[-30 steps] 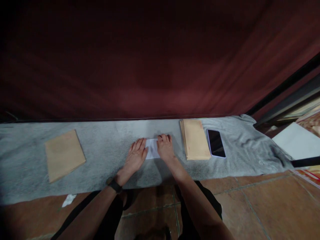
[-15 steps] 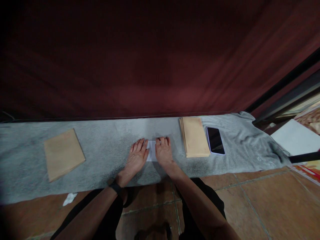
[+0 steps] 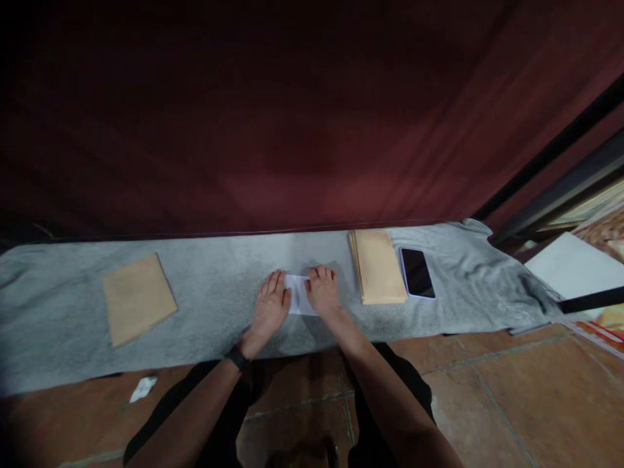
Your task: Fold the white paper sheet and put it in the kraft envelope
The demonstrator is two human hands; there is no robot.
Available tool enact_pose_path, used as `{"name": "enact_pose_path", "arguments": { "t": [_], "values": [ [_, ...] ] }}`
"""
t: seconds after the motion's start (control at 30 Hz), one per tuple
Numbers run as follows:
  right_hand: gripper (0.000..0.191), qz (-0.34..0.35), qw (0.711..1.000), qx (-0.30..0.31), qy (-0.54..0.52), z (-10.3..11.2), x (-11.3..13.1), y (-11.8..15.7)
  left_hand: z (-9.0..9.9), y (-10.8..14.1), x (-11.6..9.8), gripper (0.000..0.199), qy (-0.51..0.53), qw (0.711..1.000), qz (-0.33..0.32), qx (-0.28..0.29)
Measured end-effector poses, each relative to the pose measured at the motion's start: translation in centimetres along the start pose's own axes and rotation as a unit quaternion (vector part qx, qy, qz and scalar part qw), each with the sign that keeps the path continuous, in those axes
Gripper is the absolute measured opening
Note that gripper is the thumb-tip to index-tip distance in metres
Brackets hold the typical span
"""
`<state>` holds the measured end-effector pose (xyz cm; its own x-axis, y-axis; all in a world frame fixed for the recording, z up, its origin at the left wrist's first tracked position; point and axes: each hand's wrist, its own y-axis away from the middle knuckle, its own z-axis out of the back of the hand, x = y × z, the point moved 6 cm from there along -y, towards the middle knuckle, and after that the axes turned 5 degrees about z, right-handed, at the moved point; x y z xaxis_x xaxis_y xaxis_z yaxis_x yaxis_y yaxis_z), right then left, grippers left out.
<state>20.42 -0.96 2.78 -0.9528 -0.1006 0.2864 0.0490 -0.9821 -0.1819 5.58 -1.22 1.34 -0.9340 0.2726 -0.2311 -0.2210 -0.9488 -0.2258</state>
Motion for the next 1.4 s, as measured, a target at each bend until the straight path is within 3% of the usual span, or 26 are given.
{"name": "enact_pose_path", "arguments": {
  "t": [0.17,0.27,0.4,0.5,0.57,0.63,0.73,0.87,0.93,1.03,1.17,1.4],
  "values": [
    [0.015,-0.029,0.998,0.052,-0.01,0.4,-0.2,-1.3,0.1,0.8,0.3,0.051,0.025,1.0,0.004,-0.001],
    [0.016,-0.029,0.994,0.051,-0.087,0.4,0.2,-2.3,0.7,1.1,1.1,0.051,0.049,0.999,0.009,-0.012],
    [0.014,-0.004,0.973,0.053,-0.224,-0.4,2.0,-4.2,3.9,0.6,3.4,0.05,0.081,0.994,0.023,-0.076],
    [0.013,0.044,0.956,0.054,-0.285,-1.5,4.8,-5.7,6.8,0.2,5.6,0.051,0.088,0.986,0.039,-0.135],
    [0.013,0.059,0.948,0.054,-0.308,-2.6,6.8,-6.3,7.6,0.0,7.0,0.051,0.078,0.985,0.05,-0.142],
    [0.013,0.067,0.944,0.052,-0.319,-3.8,8.8,-6.6,7.2,-0.1,8.0,0.051,0.06,0.989,0.055,-0.119],
    [0.014,0.071,0.944,0.046,-0.317,-5.2,11.1,-6.6,4.9,0.1,8.9,0.054,0.028,0.996,0.062,-0.05],
    [0.014,0.096,0.97,0.005,-0.222,-5.0,12.6,-6.2,2.4,0.5,9.7,0.057,-0.023,0.995,0.096,0.014],
    [0.018,0.115,0.978,-0.033,-0.169,-4.3,13.4,-5.5,2.0,0.7,10.2,0.057,-0.046,0.993,0.107,0.017],
    [0.033,0.133,0.973,-0.064,-0.179,-3.9,15.4,-3.5,1.7,0.9,10.8,0.058,-0.065,0.993,0.088,0.039],
    [0.051,0.174,0.964,-0.026,-0.199,-5.3,18.1,-0.2,1.4,1.3,11.7,0.061,-0.069,0.995,0.047,0.055],
    [0.06,0.158,0.982,0.026,-0.095,-6.8,16.6,1.9,1.5,1.5,13.0,0.061,-0.055,0.996,0.056,0.05]
  ]
}}
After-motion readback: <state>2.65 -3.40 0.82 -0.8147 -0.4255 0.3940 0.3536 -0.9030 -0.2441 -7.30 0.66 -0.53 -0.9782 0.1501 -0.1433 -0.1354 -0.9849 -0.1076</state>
